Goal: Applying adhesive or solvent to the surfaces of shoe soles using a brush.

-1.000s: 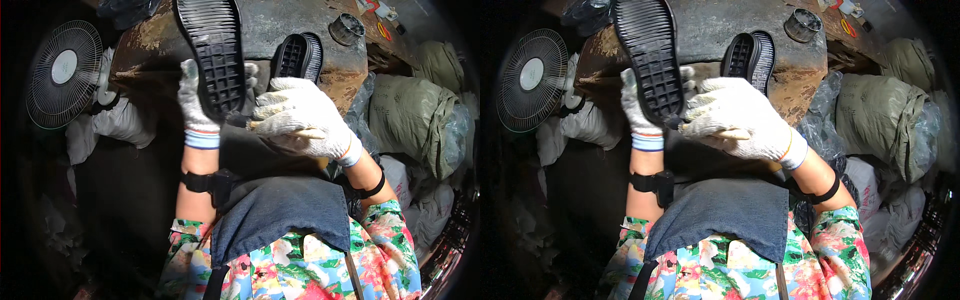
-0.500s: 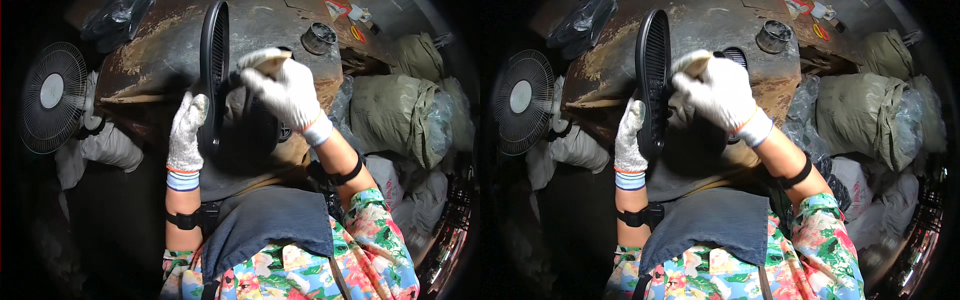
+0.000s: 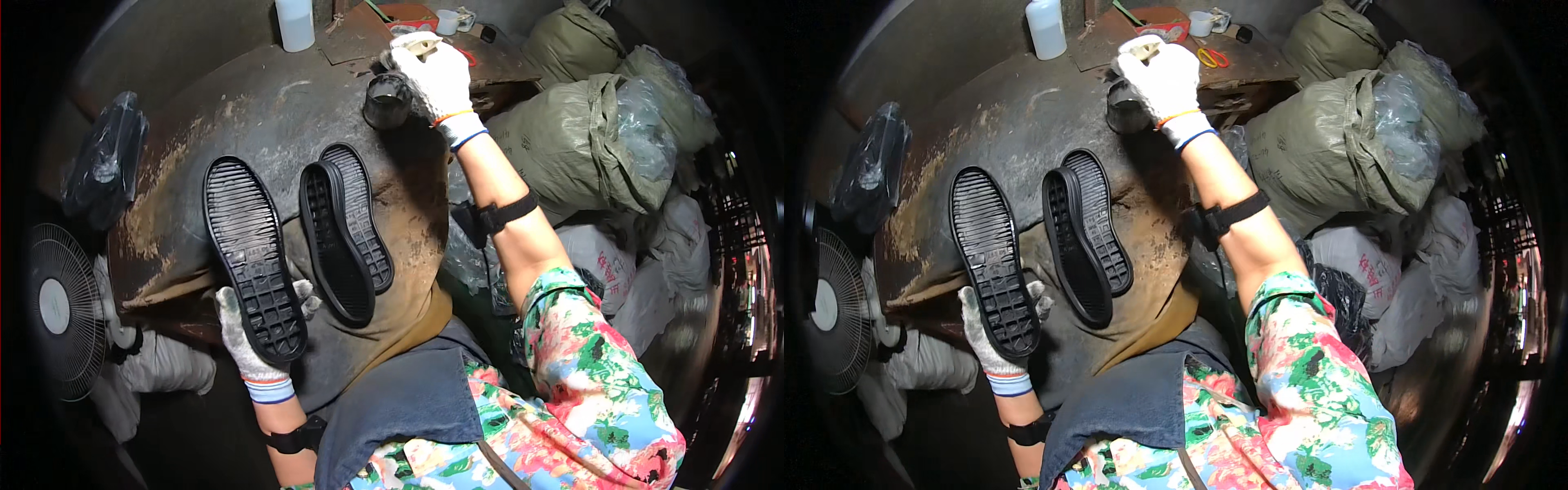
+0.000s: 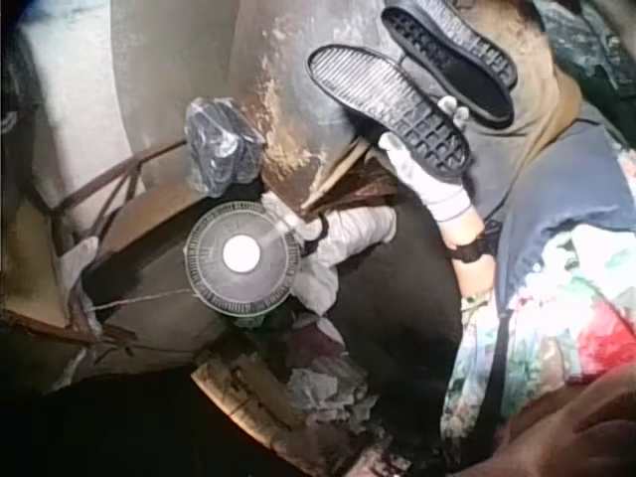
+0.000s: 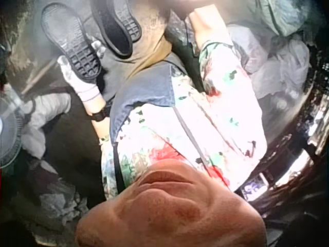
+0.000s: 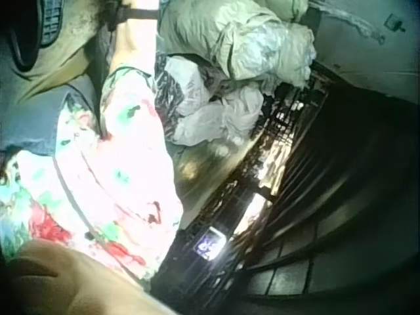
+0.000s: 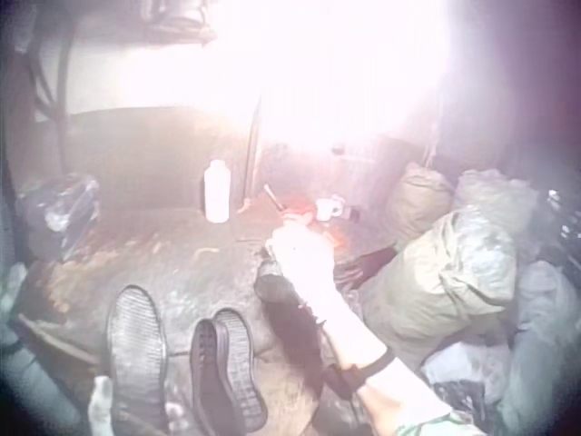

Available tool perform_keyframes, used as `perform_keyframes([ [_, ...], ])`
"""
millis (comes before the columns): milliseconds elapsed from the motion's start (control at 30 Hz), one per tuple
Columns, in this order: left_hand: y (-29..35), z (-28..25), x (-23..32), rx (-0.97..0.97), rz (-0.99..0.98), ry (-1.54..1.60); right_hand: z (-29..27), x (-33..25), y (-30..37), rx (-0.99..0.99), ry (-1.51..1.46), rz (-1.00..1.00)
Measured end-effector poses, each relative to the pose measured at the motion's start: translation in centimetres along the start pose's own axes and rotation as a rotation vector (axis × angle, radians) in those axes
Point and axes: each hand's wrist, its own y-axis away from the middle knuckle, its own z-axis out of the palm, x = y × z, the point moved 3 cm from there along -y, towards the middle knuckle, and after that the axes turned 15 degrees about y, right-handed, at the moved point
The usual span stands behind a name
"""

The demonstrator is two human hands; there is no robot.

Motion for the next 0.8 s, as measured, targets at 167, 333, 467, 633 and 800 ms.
perform_keyframes([
  [167, -1.2, 3.0, -0.8, -0.051, -0.006, 0.161, 5.3, 3.3, 2.7, -0.250, 0.411, -0.286],
  [333, -3.6, 3.2, -0.6, -0.073, 0.023, 0.174, 3.8, 7.6, 1.8, -0.339, 0.220, -0.146],
  [467, -2.8, 2.2, 1.0, 0.125, 0.082, 0.009, 4.3, 9.0, 2.7, -0.296, 0.203, 0.044],
  [633, -3.8, 4.2, 0.2, 0.301, 0.132, -0.292, -0.6, 9.4, 1.3, -0.007, -0.254, 0.093],
  [800, -5.7, 4.1, -0.7, 0.345, 0.072, -0.328, -4.4, -4.8, 1.0, -0.011, -0.160, -0.310],
])
